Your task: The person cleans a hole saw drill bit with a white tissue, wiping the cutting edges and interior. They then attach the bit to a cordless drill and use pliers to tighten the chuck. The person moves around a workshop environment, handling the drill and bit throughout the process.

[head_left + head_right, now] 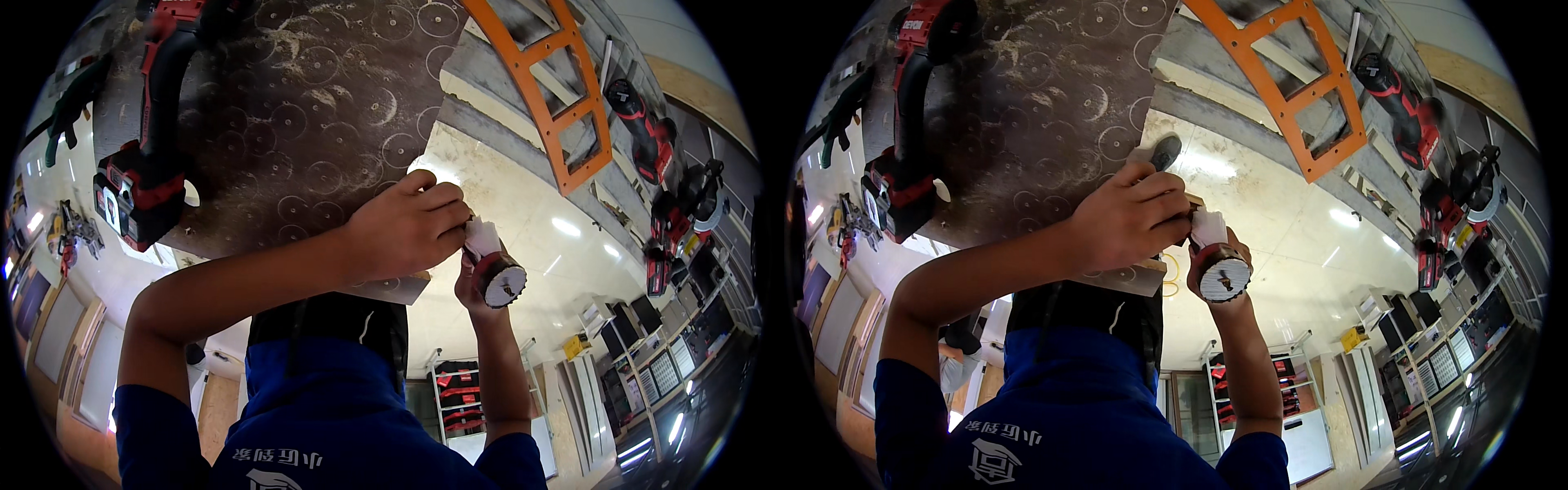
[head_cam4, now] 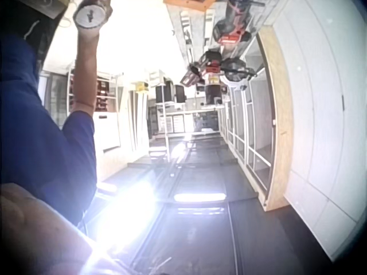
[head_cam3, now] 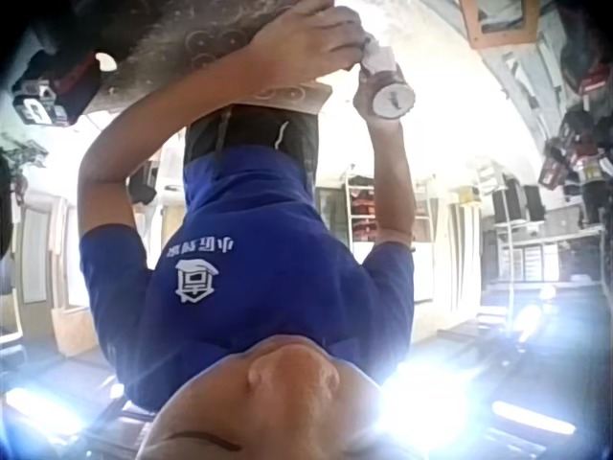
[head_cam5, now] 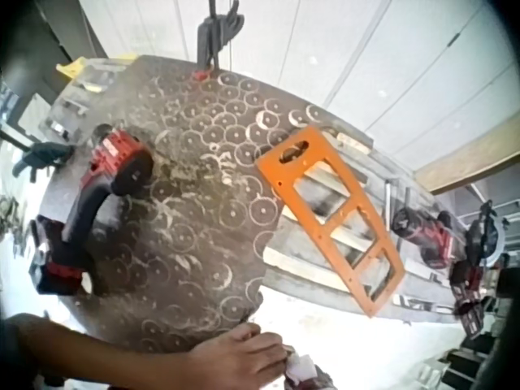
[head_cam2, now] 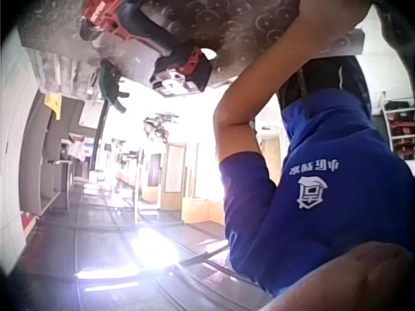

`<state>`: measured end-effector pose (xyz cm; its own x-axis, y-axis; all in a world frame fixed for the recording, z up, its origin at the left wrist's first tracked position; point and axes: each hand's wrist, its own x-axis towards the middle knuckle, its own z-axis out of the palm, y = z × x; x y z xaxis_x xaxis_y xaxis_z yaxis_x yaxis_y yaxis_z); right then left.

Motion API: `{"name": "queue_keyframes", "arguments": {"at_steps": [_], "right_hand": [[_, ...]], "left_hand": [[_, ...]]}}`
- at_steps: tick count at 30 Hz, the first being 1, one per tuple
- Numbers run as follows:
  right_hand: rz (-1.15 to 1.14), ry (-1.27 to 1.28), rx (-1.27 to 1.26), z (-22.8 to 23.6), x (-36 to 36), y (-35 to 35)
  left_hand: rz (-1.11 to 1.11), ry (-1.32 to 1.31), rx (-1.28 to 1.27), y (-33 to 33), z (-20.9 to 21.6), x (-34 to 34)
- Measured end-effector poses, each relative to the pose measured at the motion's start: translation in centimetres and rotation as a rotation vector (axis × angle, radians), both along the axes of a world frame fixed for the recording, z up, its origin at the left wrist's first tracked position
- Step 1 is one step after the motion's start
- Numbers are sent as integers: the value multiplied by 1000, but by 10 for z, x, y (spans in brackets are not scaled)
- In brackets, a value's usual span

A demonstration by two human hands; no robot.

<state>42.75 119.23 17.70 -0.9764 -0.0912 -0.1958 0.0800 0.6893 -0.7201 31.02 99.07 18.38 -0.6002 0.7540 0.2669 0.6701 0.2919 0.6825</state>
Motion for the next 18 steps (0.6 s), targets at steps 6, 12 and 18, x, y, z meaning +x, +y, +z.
{"name": "queue_keyframes", "arguments": {"at_steps": [6,12,18], "right_hand": [[42,52,-136,0,-7,1],[-24,222,-241,-15,-7,-3],[85,32,37,-18,3,10]], "left_hand": [[12,-20,11,0,-1,1],[16,-27,24,2,-3,3],[-10,-9,10,0,-1,0]]}}
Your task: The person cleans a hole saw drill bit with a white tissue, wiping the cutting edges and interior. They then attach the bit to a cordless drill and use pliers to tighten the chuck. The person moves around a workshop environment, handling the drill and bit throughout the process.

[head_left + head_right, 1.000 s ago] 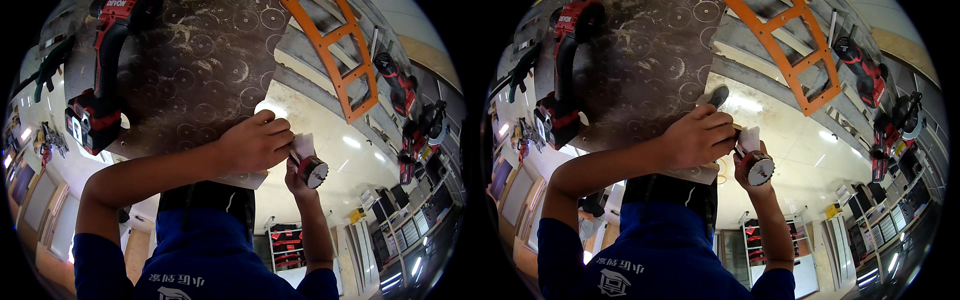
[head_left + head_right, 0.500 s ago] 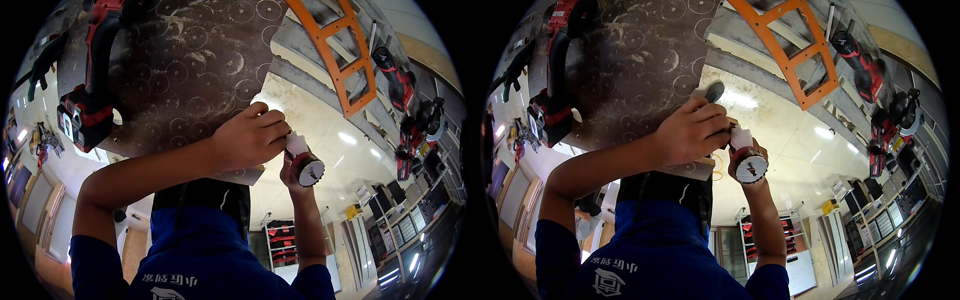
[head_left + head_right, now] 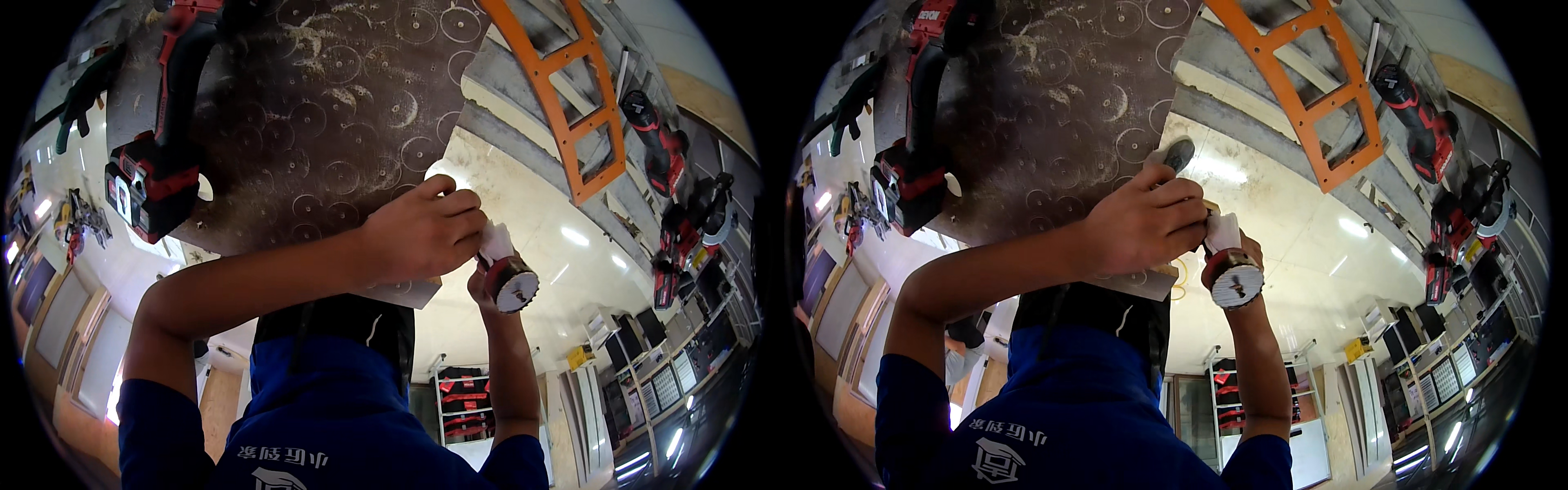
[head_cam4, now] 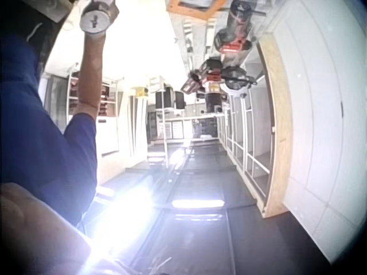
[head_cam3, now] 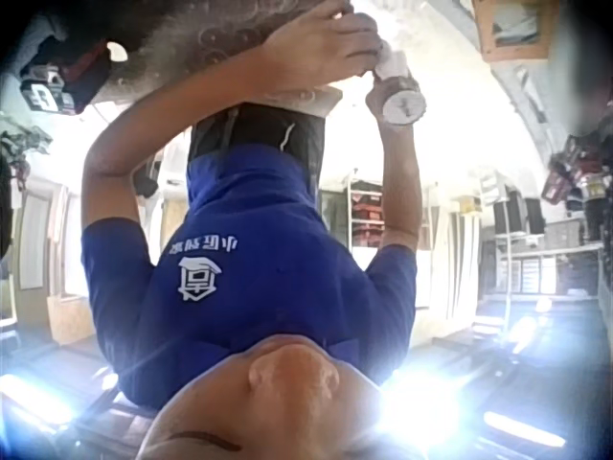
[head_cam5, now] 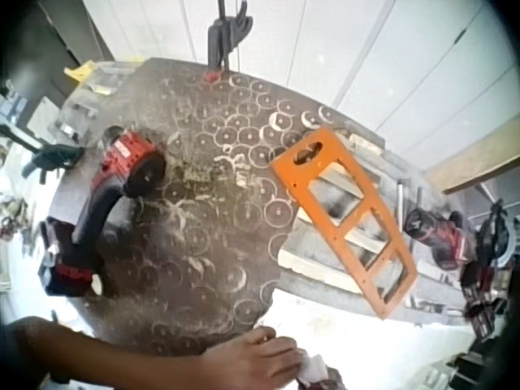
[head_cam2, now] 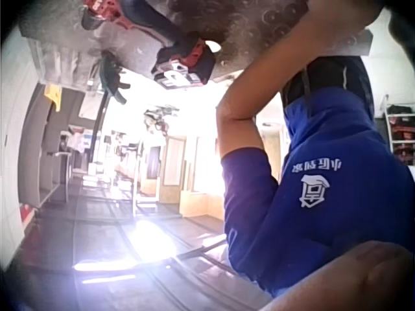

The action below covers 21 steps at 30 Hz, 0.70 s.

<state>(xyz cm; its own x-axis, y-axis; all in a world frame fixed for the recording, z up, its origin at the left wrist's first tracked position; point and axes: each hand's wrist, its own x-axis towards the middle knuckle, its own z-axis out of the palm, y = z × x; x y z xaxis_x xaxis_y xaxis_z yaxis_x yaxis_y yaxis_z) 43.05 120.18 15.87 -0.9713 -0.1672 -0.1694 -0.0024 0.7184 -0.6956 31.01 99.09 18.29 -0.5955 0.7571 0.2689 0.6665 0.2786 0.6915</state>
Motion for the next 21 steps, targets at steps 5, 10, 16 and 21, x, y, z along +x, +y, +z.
{"name": "queue_keyframes", "arguments": {"at_steps": [5,10,16,21], "right_hand": [[-100,13,-160,-8,3,3],[-164,-159,-322,-3,1,12],[-85,-155,-370,8,-14,10],[30,193,-416,10,-37,1]], "left_hand": [[20,16,22,0,-1,1],[15,10,24,-1,0,-1],[19,-2,19,0,1,0],[6,-20,30,1,2,-1]]}}
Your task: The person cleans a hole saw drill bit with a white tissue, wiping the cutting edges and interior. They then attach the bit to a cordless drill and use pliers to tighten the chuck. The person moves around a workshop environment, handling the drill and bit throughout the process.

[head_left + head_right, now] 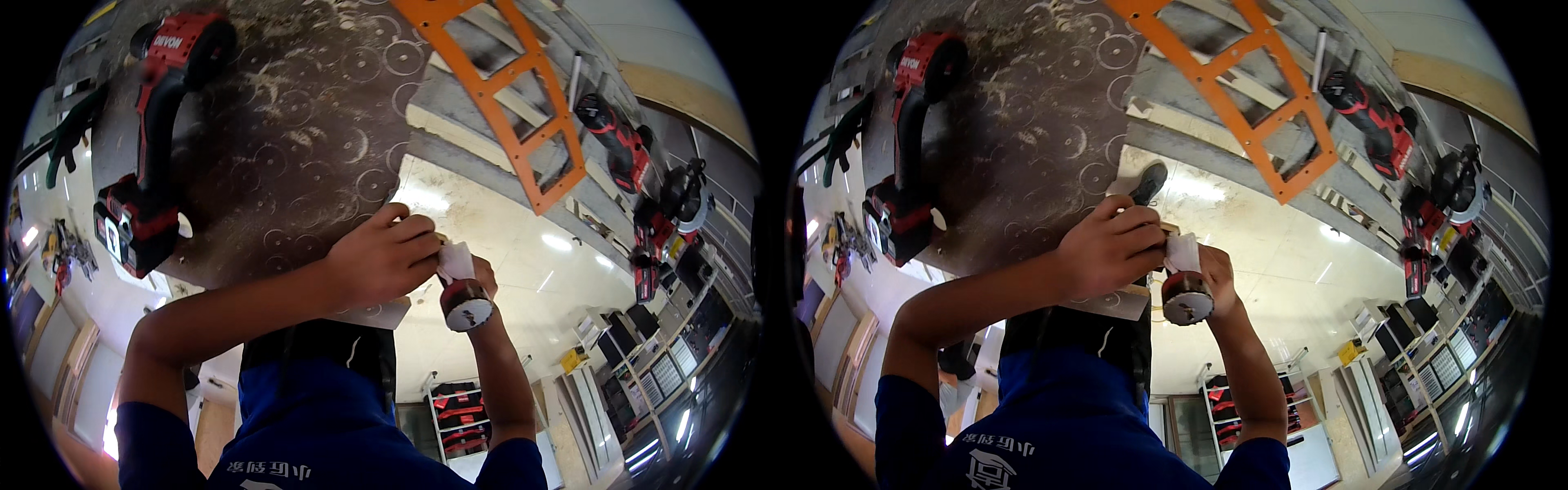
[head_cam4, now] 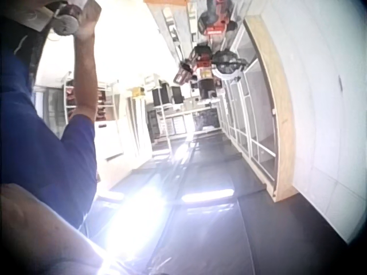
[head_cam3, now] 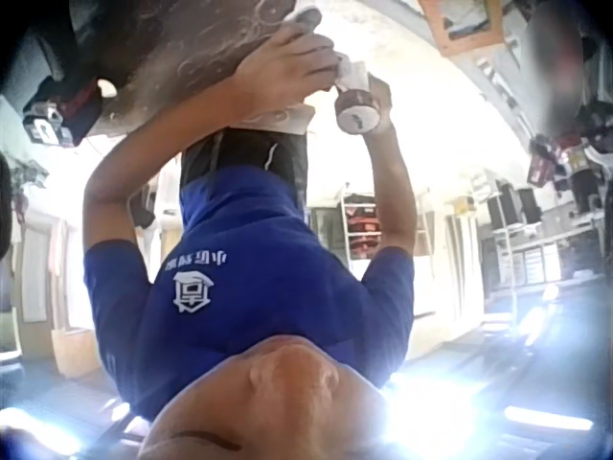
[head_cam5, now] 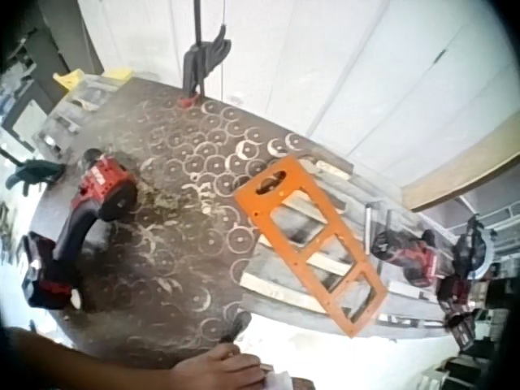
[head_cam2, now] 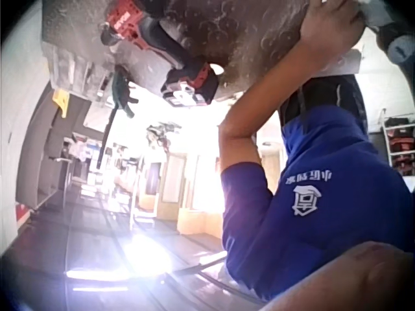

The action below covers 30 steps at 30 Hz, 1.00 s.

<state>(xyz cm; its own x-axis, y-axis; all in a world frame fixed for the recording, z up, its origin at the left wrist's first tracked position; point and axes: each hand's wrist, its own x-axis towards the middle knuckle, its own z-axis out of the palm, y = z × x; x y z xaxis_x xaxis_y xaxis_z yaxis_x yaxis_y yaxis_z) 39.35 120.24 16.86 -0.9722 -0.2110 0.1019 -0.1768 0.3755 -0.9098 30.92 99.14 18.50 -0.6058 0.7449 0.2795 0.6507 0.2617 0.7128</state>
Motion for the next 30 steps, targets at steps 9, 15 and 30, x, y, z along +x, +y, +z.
{"name": "queue_keyframes", "arguments": {"at_steps": [9,15,30], "right_hand": [[119,-6,36,48,-14,7],[154,-134,49,20,19,16],[-113,-317,-199,24,0,2]], "left_hand": [[29,-9,148,-3,38,-3],[-107,-27,-96,-4,18,-2],[-86,-13,-146,8,10,-5]]}}
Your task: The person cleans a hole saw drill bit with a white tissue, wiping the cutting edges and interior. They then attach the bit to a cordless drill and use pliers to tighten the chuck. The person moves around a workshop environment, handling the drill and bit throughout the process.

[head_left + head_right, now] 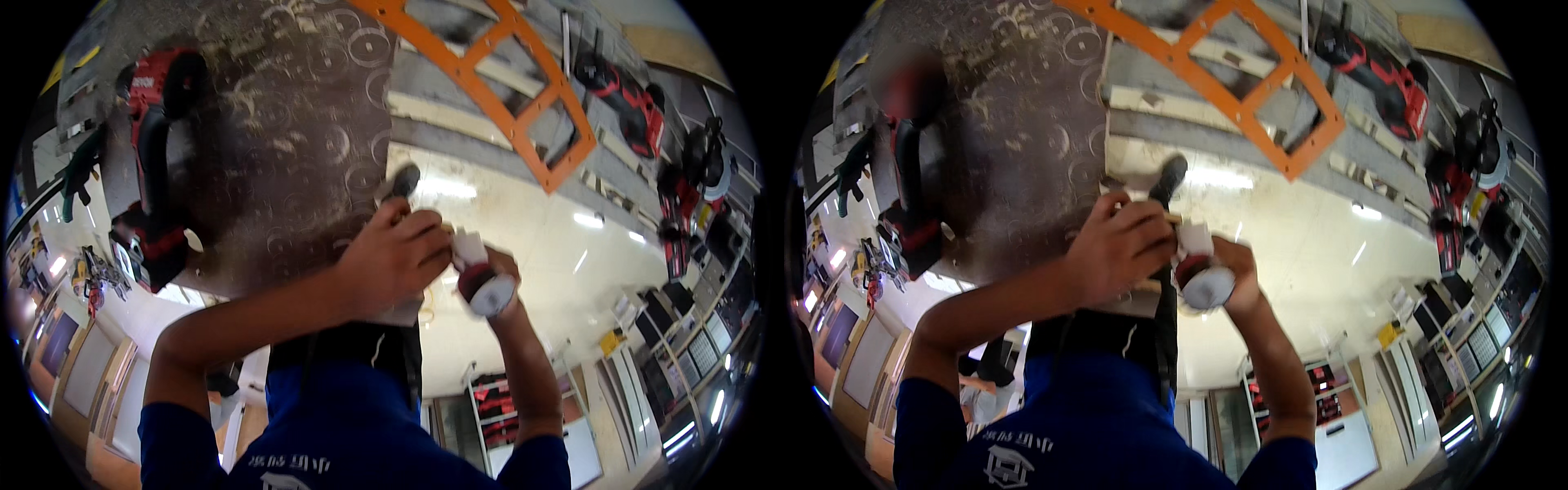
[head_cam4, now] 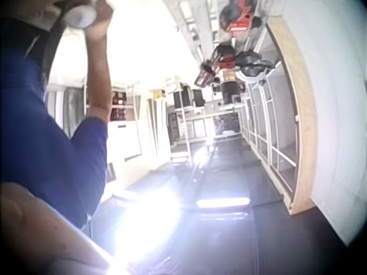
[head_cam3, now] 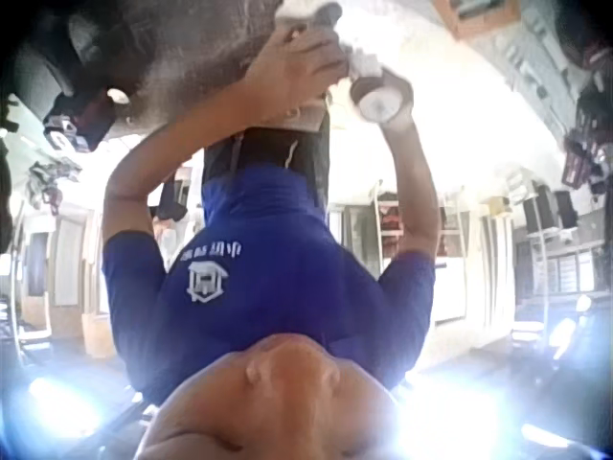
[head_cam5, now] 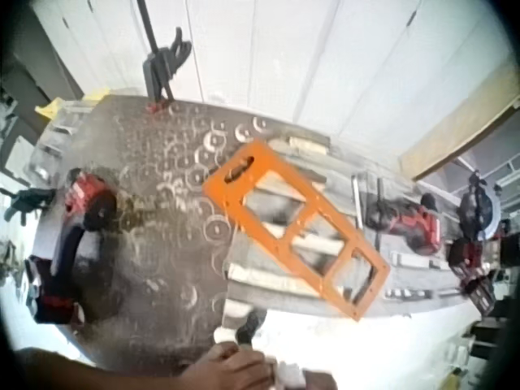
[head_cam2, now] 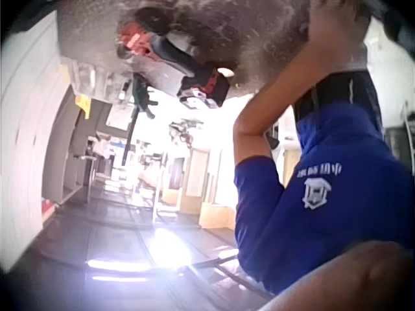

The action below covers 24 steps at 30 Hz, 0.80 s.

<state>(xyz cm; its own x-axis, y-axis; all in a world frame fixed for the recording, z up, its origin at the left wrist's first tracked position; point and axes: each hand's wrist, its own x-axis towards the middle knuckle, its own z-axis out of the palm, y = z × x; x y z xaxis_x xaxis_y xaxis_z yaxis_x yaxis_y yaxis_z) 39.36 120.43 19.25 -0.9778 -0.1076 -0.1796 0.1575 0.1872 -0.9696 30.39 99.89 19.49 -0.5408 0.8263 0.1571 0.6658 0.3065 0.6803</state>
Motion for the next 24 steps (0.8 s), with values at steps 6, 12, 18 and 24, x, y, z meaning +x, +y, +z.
{"name": "queue_keyframes", "arguments": {"at_steps": [6,12,18,24], "right_hand": [[185,306,288,-12,13,2],[253,321,350,-16,15,14],[178,395,261,-13,9,5],[176,437,244,-12,1,3]], "left_hand": [[-4,-45,-7,-6,5,6],[61,-42,27,-3,2,10],[55,-46,38,-4,1,10],[77,-53,72,-6,0,11]]}}
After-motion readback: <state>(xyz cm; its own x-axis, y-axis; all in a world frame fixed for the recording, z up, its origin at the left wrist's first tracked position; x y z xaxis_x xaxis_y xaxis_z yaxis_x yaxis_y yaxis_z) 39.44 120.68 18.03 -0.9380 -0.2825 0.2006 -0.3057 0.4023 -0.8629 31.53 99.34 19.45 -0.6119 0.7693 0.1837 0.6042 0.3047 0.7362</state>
